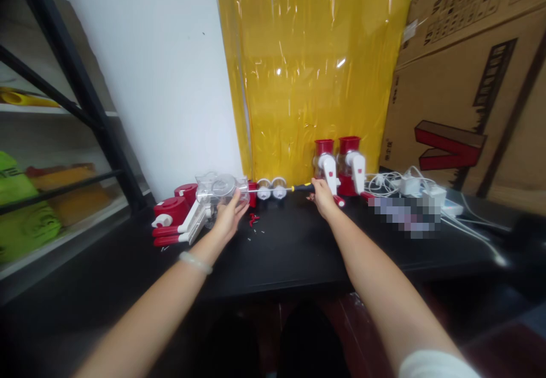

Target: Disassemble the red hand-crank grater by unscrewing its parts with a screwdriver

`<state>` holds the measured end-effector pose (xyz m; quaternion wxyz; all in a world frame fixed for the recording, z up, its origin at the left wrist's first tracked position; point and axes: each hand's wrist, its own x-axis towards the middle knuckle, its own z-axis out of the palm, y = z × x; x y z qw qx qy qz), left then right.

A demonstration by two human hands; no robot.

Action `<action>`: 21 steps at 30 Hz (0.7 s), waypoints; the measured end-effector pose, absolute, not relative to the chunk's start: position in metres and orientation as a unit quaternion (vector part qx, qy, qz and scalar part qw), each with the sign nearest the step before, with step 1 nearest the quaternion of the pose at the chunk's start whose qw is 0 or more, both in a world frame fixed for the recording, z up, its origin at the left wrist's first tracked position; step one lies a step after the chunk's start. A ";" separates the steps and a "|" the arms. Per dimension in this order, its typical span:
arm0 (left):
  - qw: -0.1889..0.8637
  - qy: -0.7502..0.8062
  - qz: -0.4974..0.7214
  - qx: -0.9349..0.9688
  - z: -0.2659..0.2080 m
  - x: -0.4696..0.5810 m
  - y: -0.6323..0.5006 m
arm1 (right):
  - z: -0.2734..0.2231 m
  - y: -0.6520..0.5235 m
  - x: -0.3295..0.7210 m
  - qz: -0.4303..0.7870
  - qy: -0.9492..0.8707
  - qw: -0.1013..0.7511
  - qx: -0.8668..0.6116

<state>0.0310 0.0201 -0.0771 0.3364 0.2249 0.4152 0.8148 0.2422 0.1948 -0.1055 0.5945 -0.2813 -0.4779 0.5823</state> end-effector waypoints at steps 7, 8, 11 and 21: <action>0.337 0.412 0.818 0.220 -0.078 0.030 0.022 | -0.101 0.190 0.245 0.660 -0.410 0.585 -0.234; 0.338 0.410 0.819 0.217 -0.078 0.030 0.022 | -0.100 0.190 0.246 0.667 -0.405 0.581 -0.230; 0.340 0.410 0.818 0.215 -0.078 0.030 0.022 | -0.100 0.190 0.248 0.671 -0.409 0.576 -0.225; 0.340 0.408 0.819 0.218 -0.079 0.027 0.023 | -0.109 0.198 0.244 0.562 -0.508 0.570 -0.320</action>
